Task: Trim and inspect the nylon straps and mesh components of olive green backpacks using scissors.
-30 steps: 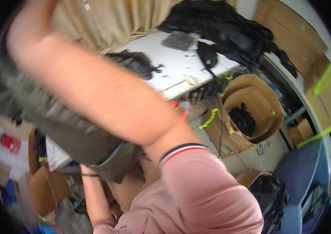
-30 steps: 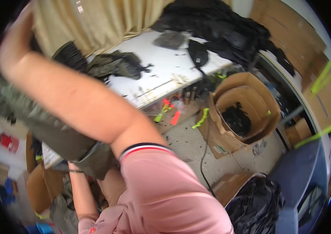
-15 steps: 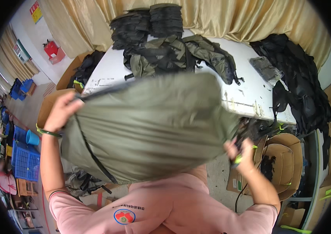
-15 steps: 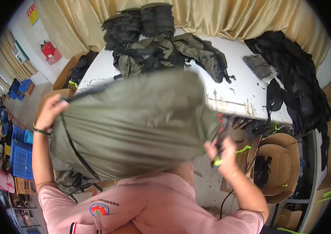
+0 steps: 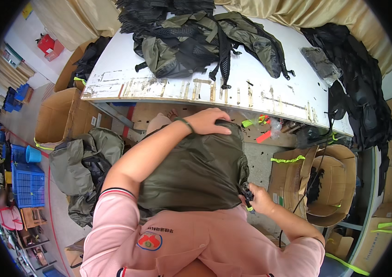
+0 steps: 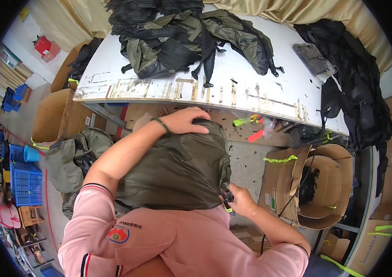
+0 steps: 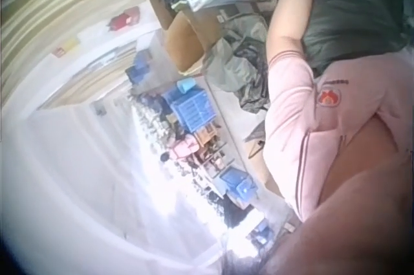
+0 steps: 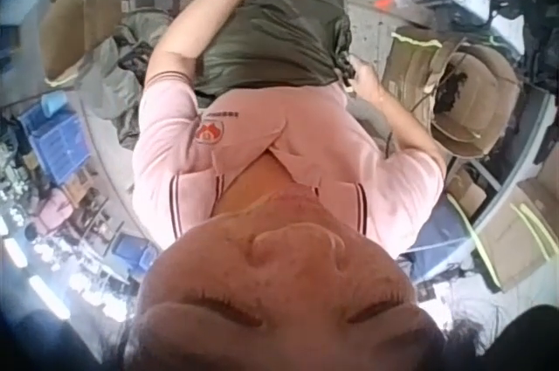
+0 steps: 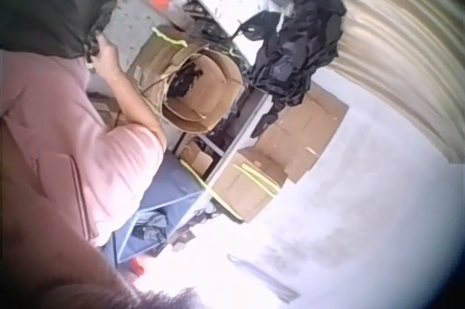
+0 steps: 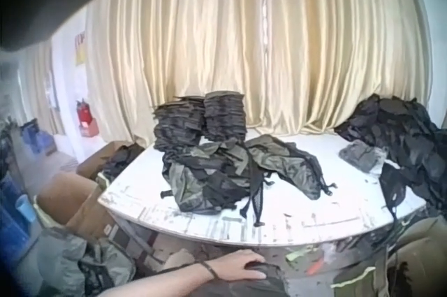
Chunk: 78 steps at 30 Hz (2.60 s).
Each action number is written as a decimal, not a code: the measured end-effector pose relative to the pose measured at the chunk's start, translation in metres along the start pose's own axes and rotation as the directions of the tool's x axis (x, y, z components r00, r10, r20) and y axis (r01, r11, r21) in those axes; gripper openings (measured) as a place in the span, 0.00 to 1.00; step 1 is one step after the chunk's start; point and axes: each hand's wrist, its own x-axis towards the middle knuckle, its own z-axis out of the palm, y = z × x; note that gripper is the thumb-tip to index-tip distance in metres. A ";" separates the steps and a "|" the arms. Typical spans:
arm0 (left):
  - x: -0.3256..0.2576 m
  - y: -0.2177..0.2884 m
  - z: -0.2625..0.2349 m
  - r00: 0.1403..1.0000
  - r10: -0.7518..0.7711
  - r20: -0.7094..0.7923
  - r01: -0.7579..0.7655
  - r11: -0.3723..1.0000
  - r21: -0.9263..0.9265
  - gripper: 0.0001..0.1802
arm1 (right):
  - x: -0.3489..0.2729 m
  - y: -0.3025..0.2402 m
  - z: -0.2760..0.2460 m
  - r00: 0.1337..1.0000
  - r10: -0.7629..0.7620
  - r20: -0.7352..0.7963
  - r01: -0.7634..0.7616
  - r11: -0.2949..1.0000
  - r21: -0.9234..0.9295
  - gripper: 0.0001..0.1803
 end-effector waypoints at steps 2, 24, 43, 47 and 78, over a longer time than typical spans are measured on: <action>0.022 -0.009 0.019 0.991 -0.080 0.104 0.091 0.990 -0.108 0.23 | 0.003 -0.010 -0.016 1.000 -0.025 0.002 0.025 1.000 -0.008 0.17; -0.027 0.036 0.030 0.960 -0.077 0.270 0.279 0.177 -0.944 0.28 | 0.088 -0.043 -0.140 0.995 -0.065 -0.076 0.001 0.767 -0.642 0.24; -0.033 0.039 0.032 0.974 -0.101 0.204 0.221 0.197 -0.955 0.29 | 0.092 -0.056 -0.144 0.996 -0.086 -0.030 0.043 0.733 -0.679 0.24; -0.032 0.042 0.031 0.970 -0.092 0.227 0.240 0.185 -0.953 0.29 | 0.093 -0.059 -0.144 0.996 -0.088 -0.024 0.047 0.723 -0.689 0.24; -0.034 0.041 0.044 0.927 -0.075 0.368 0.375 0.173 -0.911 0.28 | 0.098 -0.063 -0.155 0.989 -0.008 0.147 0.101 0.760 -0.642 0.24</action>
